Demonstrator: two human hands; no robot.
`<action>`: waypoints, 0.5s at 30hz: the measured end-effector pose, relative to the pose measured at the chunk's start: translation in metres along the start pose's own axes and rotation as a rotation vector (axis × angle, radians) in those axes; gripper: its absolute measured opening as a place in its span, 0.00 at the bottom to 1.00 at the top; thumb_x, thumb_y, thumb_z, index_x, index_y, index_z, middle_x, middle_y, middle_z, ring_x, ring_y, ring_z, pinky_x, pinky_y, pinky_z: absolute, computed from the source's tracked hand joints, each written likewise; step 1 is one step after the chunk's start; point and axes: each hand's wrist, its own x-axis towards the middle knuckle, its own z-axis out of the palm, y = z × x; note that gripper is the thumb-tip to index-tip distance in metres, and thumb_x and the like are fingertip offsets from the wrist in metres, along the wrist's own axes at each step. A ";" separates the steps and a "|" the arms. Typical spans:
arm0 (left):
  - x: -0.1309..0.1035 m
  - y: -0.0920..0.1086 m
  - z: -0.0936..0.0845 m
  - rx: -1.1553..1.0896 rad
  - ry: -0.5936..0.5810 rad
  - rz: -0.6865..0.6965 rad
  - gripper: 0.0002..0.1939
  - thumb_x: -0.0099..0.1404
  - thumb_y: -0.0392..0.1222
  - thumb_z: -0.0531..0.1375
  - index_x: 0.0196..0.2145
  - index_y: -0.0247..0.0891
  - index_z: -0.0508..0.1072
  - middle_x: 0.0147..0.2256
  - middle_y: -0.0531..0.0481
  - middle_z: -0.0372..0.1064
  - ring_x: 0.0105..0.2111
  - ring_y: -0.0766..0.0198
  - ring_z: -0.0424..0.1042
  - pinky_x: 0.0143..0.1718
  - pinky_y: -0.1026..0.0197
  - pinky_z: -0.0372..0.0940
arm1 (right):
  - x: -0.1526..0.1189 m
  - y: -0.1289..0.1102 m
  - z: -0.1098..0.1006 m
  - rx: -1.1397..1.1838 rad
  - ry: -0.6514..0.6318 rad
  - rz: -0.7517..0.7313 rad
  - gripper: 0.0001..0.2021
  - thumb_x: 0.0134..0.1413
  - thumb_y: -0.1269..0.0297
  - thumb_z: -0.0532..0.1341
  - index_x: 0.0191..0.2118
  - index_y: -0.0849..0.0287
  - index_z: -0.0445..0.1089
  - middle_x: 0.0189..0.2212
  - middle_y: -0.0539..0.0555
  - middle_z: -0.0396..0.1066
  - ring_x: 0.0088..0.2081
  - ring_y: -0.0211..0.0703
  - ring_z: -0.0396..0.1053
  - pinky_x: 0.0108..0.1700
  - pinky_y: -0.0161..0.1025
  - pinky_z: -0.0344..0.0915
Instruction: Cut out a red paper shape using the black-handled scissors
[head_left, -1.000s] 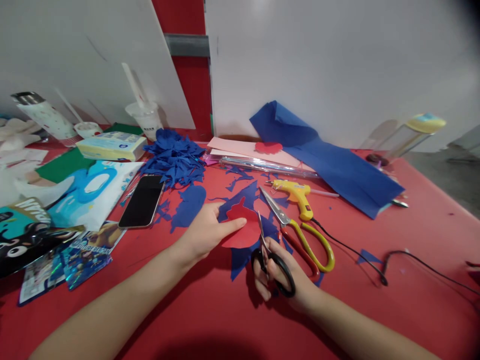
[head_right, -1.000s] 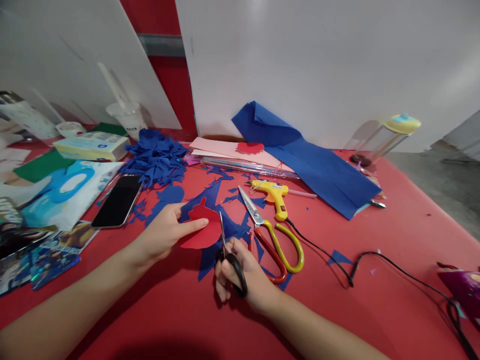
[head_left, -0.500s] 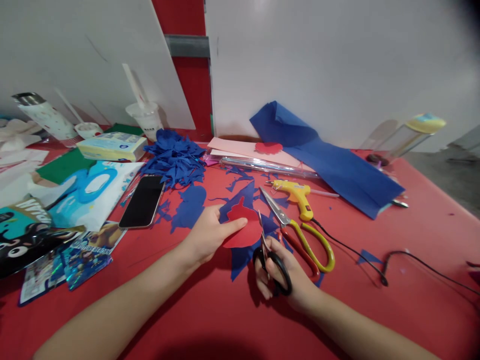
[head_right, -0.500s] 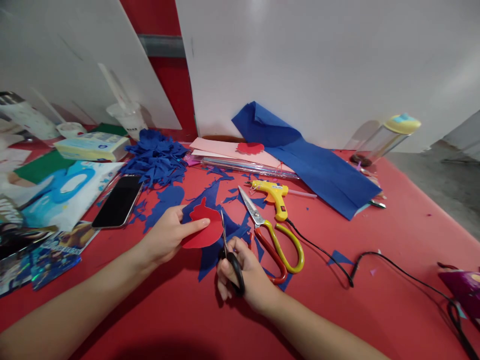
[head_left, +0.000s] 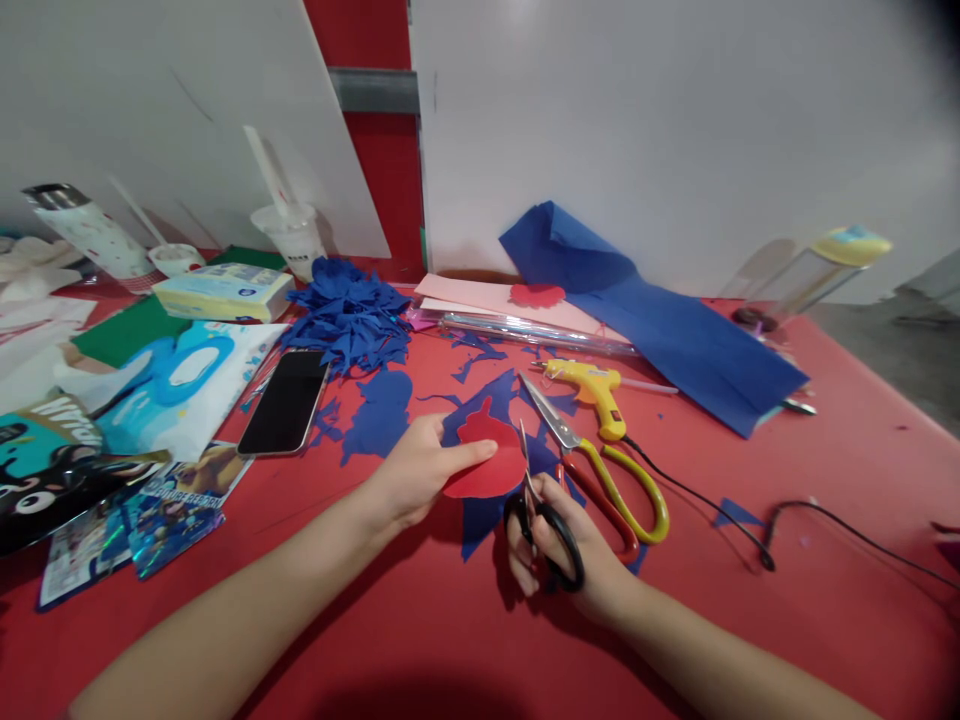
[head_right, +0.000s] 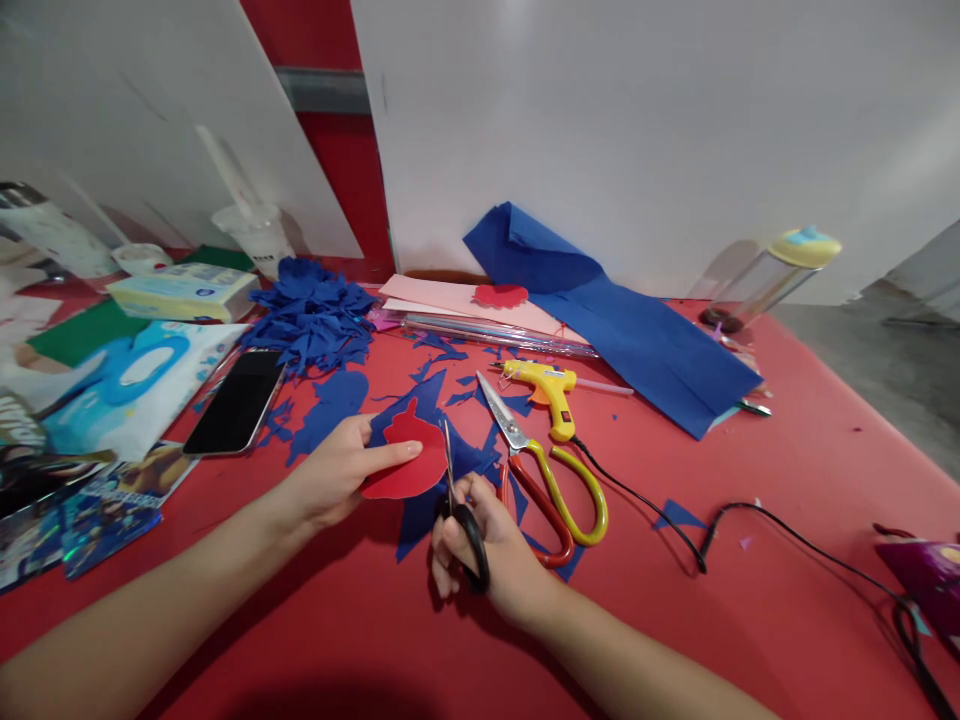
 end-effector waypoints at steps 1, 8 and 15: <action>0.000 0.000 0.000 -0.010 0.003 -0.009 0.07 0.48 0.35 0.65 0.28 0.32 0.74 0.28 0.50 0.75 0.26 0.66 0.71 0.33 0.63 0.66 | 0.000 0.000 0.000 0.001 0.003 -0.002 0.19 0.50 0.48 0.58 0.31 0.54 0.48 0.19 0.40 0.56 0.14 0.31 0.60 0.17 0.29 0.53; -0.001 0.001 0.004 -0.088 -0.019 -0.061 0.08 0.47 0.34 0.66 0.28 0.31 0.74 0.26 0.50 0.75 0.25 0.66 0.72 0.31 0.64 0.66 | 0.000 -0.004 0.002 0.015 -0.014 -0.013 0.18 0.51 0.49 0.58 0.30 0.54 0.48 0.20 0.42 0.58 0.16 0.33 0.60 0.19 0.31 0.54; -0.001 -0.004 0.004 -0.146 -0.001 -0.090 0.10 0.45 0.34 0.67 0.28 0.30 0.74 0.24 0.49 0.74 0.23 0.66 0.71 0.31 0.63 0.66 | -0.001 -0.002 -0.002 -0.030 -0.024 -0.017 0.17 0.53 0.48 0.56 0.30 0.55 0.49 0.20 0.42 0.59 0.16 0.33 0.60 0.20 0.32 0.53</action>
